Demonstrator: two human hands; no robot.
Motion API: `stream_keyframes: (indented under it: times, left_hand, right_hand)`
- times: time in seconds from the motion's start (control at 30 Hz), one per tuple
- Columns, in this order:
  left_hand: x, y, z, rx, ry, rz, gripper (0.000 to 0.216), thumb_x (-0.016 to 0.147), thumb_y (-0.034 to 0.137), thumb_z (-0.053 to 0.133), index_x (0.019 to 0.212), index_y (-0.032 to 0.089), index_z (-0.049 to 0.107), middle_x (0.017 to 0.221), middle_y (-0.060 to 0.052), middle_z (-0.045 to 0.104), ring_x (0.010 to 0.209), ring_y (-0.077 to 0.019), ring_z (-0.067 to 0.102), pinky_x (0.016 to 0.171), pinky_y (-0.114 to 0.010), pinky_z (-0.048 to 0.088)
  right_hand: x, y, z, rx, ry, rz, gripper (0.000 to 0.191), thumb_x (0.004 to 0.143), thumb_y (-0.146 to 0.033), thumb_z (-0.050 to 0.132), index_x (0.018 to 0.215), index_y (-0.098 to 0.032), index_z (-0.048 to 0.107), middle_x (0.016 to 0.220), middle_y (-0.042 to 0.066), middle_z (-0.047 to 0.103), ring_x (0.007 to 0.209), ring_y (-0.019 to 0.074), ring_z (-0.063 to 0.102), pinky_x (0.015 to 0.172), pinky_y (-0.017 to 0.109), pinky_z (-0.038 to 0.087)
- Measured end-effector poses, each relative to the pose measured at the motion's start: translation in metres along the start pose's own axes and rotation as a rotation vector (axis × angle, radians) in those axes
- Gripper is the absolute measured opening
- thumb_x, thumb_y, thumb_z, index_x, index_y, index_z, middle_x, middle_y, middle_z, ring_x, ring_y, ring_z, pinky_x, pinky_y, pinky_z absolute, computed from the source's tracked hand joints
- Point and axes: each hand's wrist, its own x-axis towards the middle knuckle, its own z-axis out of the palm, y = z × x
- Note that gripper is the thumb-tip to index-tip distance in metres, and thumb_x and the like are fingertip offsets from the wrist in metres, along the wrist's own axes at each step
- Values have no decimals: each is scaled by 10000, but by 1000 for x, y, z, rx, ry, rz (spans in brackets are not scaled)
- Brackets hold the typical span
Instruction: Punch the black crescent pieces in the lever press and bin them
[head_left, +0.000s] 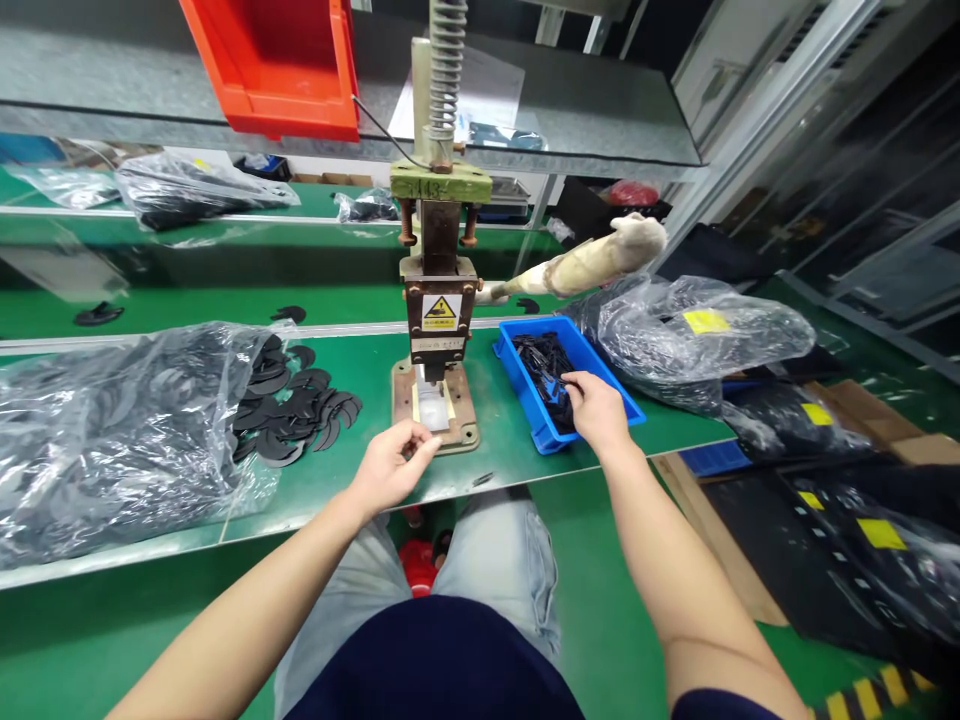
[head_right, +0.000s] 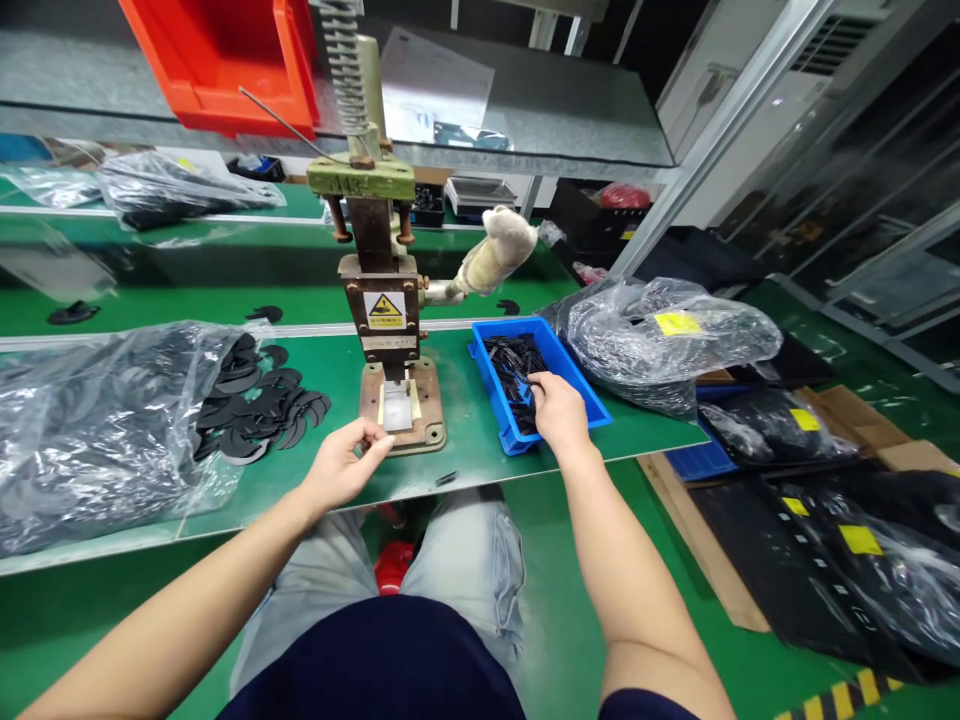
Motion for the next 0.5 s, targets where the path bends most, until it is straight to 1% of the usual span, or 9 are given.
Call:
stream_keyframes:
  times: [0.03,0.1,0.17,0.23,0.27,0.3,0.4,0.43,0.5]
  left_hand:
    - [-3,-3,5,26,-5,26,244,1005,404,609,860,211,650,754,-14,646,672,-156,588,649,-289,485]
    - [-11,-9,14,101,-20,138,173,991,374,632,933,216,671,849,-49,692,774,-192,641,734,-326,519]
    - [-21,-14,21,176,-88,294,137,962,344,673,1028,226,693,988,-89,729,923,-241,678,850,-389,533]
    - [-31,-19,25,206,-155,389,159,953,314,680,1092,236,695,1085,-110,737,1024,-270,681,920,-435,526]
    - [-34,-21,26,207,-153,390,159,961,299,665,1105,235,687,1099,-114,735,1045,-272,678,934,-447,526]
    - [-36,-25,26,208,-113,363,157,972,287,646,1115,230,675,1102,-118,731,1058,-272,674,943,-456,528]
    - [-43,-35,17,236,109,246,160,985,291,618,1128,220,634,1086,-125,713,1075,-276,661,966,-484,530]
    - [-47,-38,12,246,155,223,162,986,299,619,1129,223,624,1082,-123,709,1075,-277,659,970,-490,530]
    - [-56,-42,-1,268,178,203,164,986,311,620,1126,225,615,1081,-118,704,1067,-274,660,967,-488,534]
  right_hand:
    - [1,1,-1,0,3,3,296,951,-340,540,1115,-203,744,1171,124,767,1118,276,706,1116,489,533]
    - [-1,0,-2,17,14,19,305,954,-333,544,1164,-208,725,1141,109,772,1050,257,723,1065,470,566]
    - [-10,-5,-1,52,24,49,340,974,-368,541,1246,-222,682,1122,84,766,963,221,734,989,430,601]
    - [-25,-13,2,106,53,69,367,991,-416,545,1298,-240,643,1136,61,750,914,184,737,923,384,620]
    - [-34,-16,3,145,80,67,369,992,-433,558,1301,-247,640,1149,53,742,904,170,739,901,365,624]
    - [-44,-19,5,189,108,59,364,989,-442,579,1291,-252,648,1154,47,737,897,158,743,888,351,626]
    - [-71,-24,10,332,171,36,316,950,-418,674,1209,-239,704,1104,50,750,863,145,754,858,331,635]
    - [-78,-25,11,372,177,39,299,938,-399,698,1186,-231,716,1082,55,757,853,146,759,847,327,637]
    - [-89,-29,16,449,199,40,280,914,-360,736,1155,-218,727,1035,68,765,820,152,768,801,318,641]
